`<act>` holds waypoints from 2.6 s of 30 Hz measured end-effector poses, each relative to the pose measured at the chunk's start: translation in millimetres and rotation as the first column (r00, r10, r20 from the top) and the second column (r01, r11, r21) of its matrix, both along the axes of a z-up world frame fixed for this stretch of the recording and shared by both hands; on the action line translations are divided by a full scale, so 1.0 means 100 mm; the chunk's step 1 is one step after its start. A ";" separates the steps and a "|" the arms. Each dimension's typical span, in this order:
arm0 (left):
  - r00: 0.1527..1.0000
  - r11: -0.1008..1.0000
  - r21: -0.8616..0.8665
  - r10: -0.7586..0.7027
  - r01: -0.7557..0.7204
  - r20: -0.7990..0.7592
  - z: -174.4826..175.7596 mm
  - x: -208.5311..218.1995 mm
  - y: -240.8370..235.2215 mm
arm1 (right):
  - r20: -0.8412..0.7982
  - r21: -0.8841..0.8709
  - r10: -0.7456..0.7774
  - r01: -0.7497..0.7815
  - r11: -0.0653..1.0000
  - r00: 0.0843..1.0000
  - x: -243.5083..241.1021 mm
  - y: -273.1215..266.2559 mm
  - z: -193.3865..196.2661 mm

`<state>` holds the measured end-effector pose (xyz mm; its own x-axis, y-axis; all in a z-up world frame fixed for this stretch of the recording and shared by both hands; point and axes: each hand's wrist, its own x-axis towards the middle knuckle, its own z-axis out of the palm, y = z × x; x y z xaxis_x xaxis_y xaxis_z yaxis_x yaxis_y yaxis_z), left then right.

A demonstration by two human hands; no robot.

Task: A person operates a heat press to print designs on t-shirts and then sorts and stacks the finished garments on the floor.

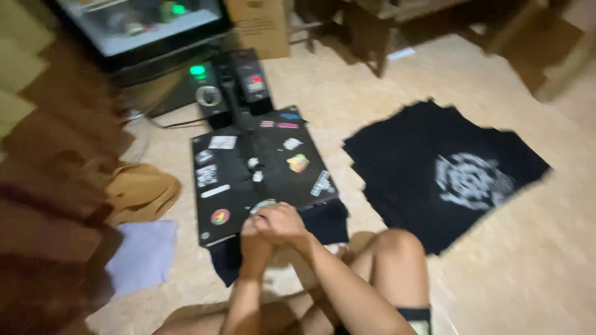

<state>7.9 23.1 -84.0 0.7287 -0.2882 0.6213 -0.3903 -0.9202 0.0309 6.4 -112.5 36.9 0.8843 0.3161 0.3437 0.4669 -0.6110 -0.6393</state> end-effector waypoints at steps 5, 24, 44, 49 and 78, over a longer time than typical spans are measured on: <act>0.968 0.998 0.012 -0.064 0.069 -0.241 0.34 -0.10 -0.04 | -0.011 0.107 0.050 -0.048 0.993 0.999 -0.02 -0.03 0.04; 0.825 0.808 -0.386 -0.537 0.444 -0.175 1.41 -0.53 -1.42 | -0.261 0.047 -0.662 0.694 0.718 0.703 -0.25 -3.74 -0.55; 0.078 0.904 -0.339 -0.369 0.260 -0.926 0.12 0.05 -3.68 | -0.499 -0.633 -0.688 0.321 0.705 0.527 -1.06 -3.40 -1.59; 0.133 0.871 -0.008 -0.084 0.491 -0.987 -0.05 0.10 -3.71 | -0.289 -0.268 -0.667 0.611 0.745 0.687 -1.25 -3.55 -2.15; 0.218 0.749 0.200 0.076 0.631 -0.973 -0.13 0.55 -3.87 | -0.353 -0.731 -0.903 0.531 0.429 0.244 -0.60 -4.62 -1.53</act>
<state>63.0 -363.6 -97.0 0.4390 -0.5690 -0.6954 -0.6430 -0.7395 0.1992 -54.1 -574.9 -116.3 0.6622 -0.6665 -0.3424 -0.7295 -0.6778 -0.0917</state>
